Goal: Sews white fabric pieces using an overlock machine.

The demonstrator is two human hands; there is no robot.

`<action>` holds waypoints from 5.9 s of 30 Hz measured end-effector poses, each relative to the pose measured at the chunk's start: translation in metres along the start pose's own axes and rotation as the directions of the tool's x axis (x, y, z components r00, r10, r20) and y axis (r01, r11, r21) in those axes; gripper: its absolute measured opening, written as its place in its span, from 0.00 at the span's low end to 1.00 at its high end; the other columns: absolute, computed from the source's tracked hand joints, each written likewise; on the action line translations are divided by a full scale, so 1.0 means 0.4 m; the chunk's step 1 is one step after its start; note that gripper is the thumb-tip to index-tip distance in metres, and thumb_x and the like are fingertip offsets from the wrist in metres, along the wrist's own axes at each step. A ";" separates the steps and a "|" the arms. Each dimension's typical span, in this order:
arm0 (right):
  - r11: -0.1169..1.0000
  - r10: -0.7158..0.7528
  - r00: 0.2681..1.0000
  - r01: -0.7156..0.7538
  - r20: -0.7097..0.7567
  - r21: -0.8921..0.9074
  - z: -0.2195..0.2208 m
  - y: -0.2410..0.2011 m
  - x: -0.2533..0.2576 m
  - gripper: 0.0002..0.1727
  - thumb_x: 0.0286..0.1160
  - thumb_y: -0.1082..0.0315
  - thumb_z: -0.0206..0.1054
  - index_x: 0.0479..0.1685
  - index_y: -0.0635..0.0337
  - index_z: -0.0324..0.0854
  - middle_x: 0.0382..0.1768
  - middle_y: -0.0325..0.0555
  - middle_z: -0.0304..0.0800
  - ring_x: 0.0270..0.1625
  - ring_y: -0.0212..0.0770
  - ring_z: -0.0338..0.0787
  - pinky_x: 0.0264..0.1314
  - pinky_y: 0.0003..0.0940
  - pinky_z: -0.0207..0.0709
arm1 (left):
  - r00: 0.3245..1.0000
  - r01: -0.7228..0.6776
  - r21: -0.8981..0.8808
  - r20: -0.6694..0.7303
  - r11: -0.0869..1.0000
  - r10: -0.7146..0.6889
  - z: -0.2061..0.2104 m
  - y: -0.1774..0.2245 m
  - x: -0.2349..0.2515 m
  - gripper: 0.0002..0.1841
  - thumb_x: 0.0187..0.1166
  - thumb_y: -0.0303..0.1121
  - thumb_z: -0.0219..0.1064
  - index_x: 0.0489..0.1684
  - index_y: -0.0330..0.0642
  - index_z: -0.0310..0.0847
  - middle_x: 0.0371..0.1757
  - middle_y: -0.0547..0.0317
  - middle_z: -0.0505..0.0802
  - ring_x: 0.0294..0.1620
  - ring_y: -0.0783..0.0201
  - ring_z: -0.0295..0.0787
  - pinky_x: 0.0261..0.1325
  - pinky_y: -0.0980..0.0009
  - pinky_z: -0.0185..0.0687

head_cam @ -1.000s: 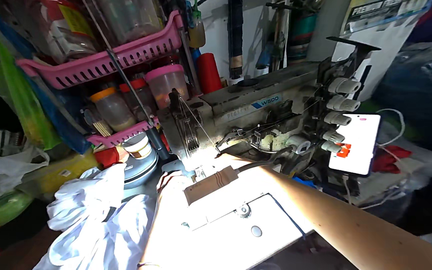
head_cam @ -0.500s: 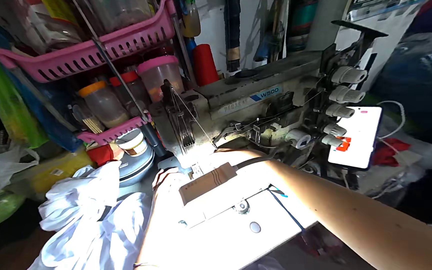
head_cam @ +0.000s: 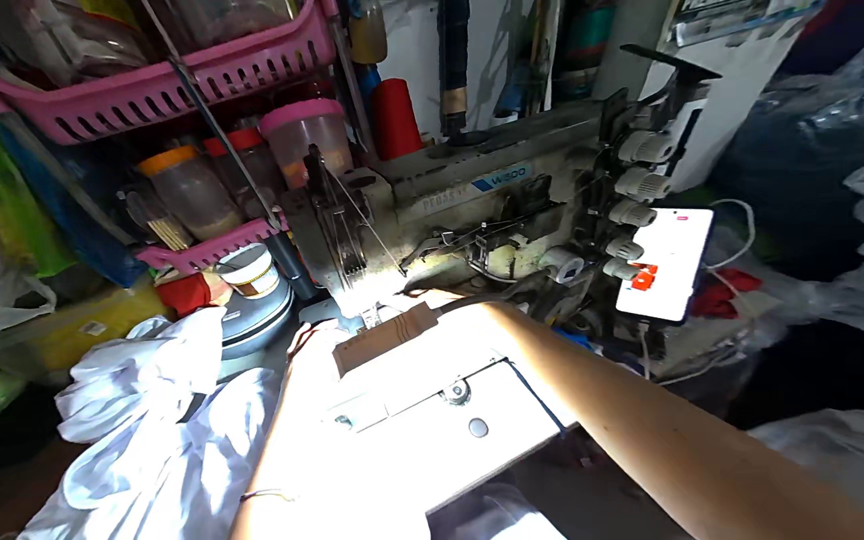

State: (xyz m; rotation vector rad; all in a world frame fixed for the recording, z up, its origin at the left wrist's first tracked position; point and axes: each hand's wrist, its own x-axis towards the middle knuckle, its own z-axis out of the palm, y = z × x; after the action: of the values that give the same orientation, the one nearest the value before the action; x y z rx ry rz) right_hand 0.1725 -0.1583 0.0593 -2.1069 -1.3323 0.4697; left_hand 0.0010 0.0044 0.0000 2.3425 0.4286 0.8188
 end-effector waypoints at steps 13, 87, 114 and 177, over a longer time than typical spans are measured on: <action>0.880 0.003 0.958 -0.138 -0.286 -0.455 0.046 0.378 -0.371 0.18 0.74 0.72 0.74 0.64 0.62 0.88 0.61 0.60 0.89 0.66 0.65 0.87 0.68 0.70 0.76 | 0.957 0.023 0.116 -0.291 0.993 0.012 -0.071 0.003 -0.085 0.14 0.87 0.23 0.54 0.58 0.36 0.87 0.59 0.46 0.92 0.59 0.53 0.90 0.65 0.53 0.82; 0.697 -0.128 0.926 0.339 -0.355 0.633 0.275 -0.052 -0.422 0.10 0.78 0.69 0.69 0.52 0.50 0.92 0.36 0.23 0.88 0.31 0.09 0.75 0.33 0.08 0.68 | 0.996 0.076 -0.228 0.056 0.971 -0.065 -0.273 0.167 -0.469 0.09 0.83 0.26 0.64 0.51 0.38 0.89 0.40 0.65 0.86 0.41 0.85 0.78 0.47 0.87 0.76; 0.802 0.292 0.948 -0.170 -0.127 0.573 0.289 0.031 -0.266 0.09 0.81 0.67 0.61 0.34 0.59 0.82 0.15 0.31 0.77 0.14 0.25 0.77 0.19 0.23 0.75 | 0.843 0.354 0.334 0.290 0.874 -0.453 -0.061 0.164 0.066 0.13 0.87 0.36 0.59 0.53 0.38 0.86 0.52 0.44 0.91 0.57 0.48 0.88 0.59 0.44 0.79; 0.778 -0.578 0.683 0.297 -0.446 -0.554 0.145 0.302 0.136 0.15 0.83 0.61 0.59 0.44 0.49 0.94 0.37 0.47 0.92 0.33 0.48 0.90 0.37 0.54 0.81 | 0.991 0.131 0.537 -0.036 0.833 -0.132 0.070 0.121 -0.129 0.36 0.62 0.51 0.74 0.66 0.32 0.83 0.66 0.37 0.87 0.75 0.37 0.76 0.83 0.35 0.48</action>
State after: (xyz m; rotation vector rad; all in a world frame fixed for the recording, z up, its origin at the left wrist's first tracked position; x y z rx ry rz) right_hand 0.2458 -0.1308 -0.0623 -1.8818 -1.5700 -0.7397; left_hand -0.0150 -0.0693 -0.0093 2.7824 0.9111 0.6895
